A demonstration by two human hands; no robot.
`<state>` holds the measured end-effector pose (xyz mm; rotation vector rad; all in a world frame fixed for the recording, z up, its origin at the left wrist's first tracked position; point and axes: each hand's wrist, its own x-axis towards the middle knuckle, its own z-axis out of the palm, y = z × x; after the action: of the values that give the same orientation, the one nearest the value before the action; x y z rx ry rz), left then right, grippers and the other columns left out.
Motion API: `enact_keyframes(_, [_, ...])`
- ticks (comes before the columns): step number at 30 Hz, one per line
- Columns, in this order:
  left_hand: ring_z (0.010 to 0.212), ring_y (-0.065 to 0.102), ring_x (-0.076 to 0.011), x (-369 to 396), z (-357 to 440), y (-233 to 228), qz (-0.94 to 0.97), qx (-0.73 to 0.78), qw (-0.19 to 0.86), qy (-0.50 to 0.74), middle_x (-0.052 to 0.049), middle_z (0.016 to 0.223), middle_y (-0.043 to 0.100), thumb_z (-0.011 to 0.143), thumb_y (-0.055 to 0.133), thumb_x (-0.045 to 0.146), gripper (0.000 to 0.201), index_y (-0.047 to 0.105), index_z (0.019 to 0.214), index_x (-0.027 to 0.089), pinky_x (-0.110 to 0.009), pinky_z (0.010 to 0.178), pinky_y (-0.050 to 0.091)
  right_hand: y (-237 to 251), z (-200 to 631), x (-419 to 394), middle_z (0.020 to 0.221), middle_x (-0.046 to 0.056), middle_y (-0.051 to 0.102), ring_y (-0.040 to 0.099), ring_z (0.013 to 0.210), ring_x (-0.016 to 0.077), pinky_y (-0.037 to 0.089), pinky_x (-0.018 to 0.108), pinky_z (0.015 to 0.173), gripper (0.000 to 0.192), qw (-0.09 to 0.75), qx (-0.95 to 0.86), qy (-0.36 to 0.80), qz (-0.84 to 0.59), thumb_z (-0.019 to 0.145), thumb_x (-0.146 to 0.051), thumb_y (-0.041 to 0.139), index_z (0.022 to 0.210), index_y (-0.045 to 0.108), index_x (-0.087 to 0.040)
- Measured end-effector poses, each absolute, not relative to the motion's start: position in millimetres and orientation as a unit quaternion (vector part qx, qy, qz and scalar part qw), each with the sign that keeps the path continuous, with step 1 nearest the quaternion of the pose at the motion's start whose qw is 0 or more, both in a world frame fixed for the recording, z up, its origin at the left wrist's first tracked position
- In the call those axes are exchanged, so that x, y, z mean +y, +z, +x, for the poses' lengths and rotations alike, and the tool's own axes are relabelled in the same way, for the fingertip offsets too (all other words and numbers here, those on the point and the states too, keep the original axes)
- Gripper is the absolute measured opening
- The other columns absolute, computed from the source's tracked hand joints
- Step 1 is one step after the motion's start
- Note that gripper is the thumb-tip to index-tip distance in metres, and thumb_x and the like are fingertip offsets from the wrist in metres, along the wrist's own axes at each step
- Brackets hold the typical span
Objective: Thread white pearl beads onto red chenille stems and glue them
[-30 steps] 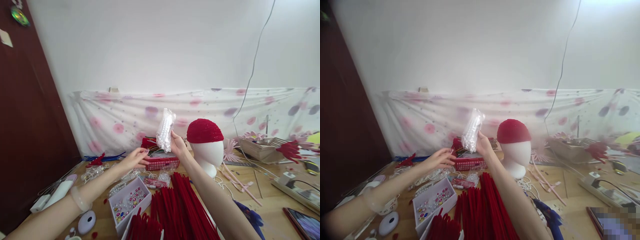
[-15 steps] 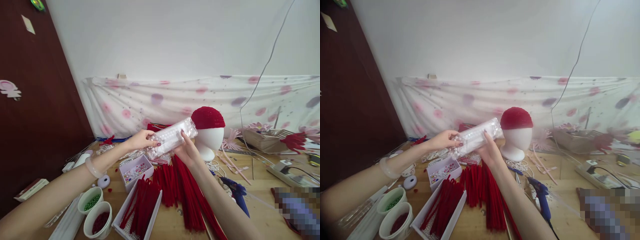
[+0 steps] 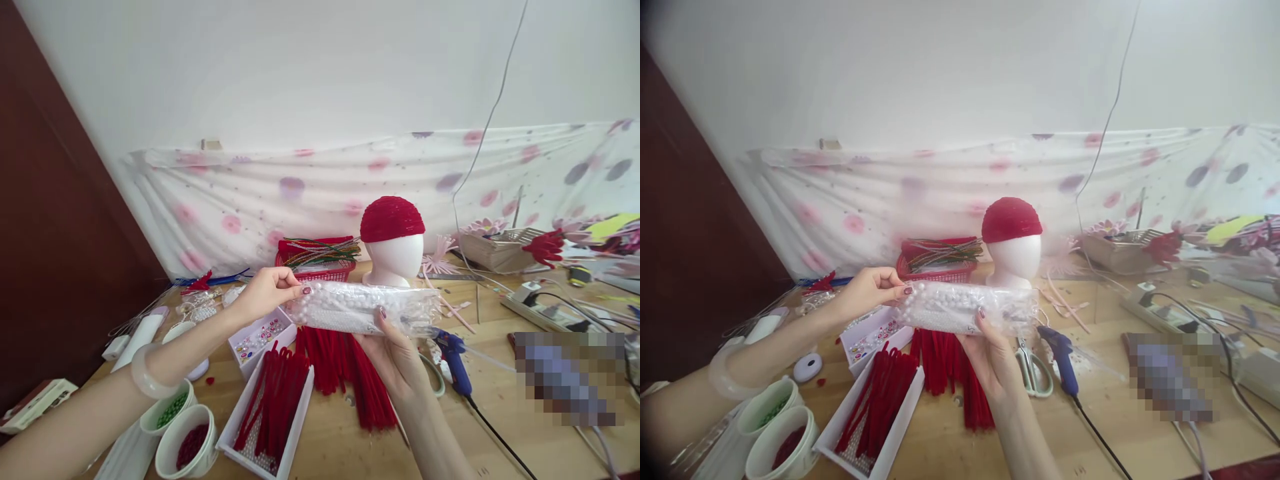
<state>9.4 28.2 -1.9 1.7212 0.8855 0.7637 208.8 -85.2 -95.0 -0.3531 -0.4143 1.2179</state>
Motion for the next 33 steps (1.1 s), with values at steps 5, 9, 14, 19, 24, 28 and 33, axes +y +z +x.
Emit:
enact_keyframes(5, [0.067,0.061,-0.0141,23.6,9.9,-1.2,0.704,0.371,0.522,0.307,-0.001,0.069,0.067,0.054,0.087,0.051,0.044,0.062,0.064,0.016,-0.025,0.062,0.052,-104.4,216.0,-93.0,0.119,-0.003,0.072,0.061,0.122,0.0258,0.056,0.048,0.101,0.052,0.792,-0.188,0.556,-0.171,0.075,-0.013,0.082,0.119,0.064,-0.035])
enact_keyframes(9, [0.071,0.062,-0.0151,24.8,12.2,-4.6,0.685,0.367,0.555,0.295,0.001,0.072,0.063,0.060,0.081,0.056,0.046,0.057,0.068,0.018,-0.032,0.070,0.056,-111.8,222.5,-92.5,0.119,-0.002,0.072,0.062,0.120,0.0249,0.056,0.046,0.101,0.045,0.793,-0.181,0.552,-0.186,0.076,-0.013,0.082,0.114,0.067,-0.032])
enact_keyframes(14, [0.066,0.057,-0.0130,22.9,17.2,-7.2,0.686,0.360,0.561,0.292,0.002,0.069,0.059,0.065,0.079,0.051,0.041,0.055,0.070,0.018,-0.027,0.061,0.053,-117.3,223.9,-88.6,0.111,-0.001,0.075,0.069,0.106,0.0209,0.060,0.038,0.094,0.033,0.784,-0.153,0.574,-0.177,0.074,-0.016,0.085,0.101,0.070,-0.029])
enact_keyframes(19, [0.066,0.055,-0.0123,20.1,14.1,-7.5,0.684,0.360,0.564,0.289,0.002,0.070,0.058,0.067,0.076,0.053,0.041,0.054,0.070,0.018,-0.027,0.060,0.055,-116.3,220.1,-90.1,0.109,0.000,0.076,0.069,0.107,0.0220,0.060,0.040,0.092,0.028,0.770,-0.146,0.604,-0.147,0.078,-0.022,0.083,0.102,0.071,-0.028])
enact_keyframes(24, [0.069,0.059,-0.0128,30.4,8.0,-11.2,0.696,0.374,0.554,0.262,0.000,0.074,0.060,0.075,0.068,0.051,0.035,0.058,0.071,0.017,-0.027,0.062,0.056,-111.7,216.8,-90.6,0.110,0.002,0.076,0.069,0.105,0.0222,0.061,0.038,0.089,0.028,0.778,-0.111,0.604,-0.135,0.076,-0.016,0.083,0.101,0.073,-0.024])
enact_keyframes(28, [0.069,0.064,-0.0134,61.3,16.1,-14.7,0.725,0.389,0.520,0.229,-0.004,0.079,0.068,0.079,0.061,0.043,0.027,0.060,0.075,0.016,-0.028,0.065,0.057,-124.1,219.8,-85.8,0.101,0.001,0.078,0.073,0.092,0.0195,0.063,0.031,0.079,0.038,0.798,-0.018,0.577,-0.174,0.066,-0.023,0.091,0.099,0.073,-0.023])
enact_keyframes(33, [0.072,0.069,-0.0170,134.2,54.1,-27.3,0.798,0.391,0.423,0.176,-0.008,0.086,0.075,0.078,0.051,0.018,0.015,0.061,0.089,0.015,-0.033,0.070,0.059,-164.3,244.1,-76.4,0.098,0.003,0.079,0.074,0.093,0.0235,0.064,0.033,0.079,0.030,0.767,-0.071,0.545,-0.332,0.078,-0.047,0.079,0.097,0.075,-0.024])
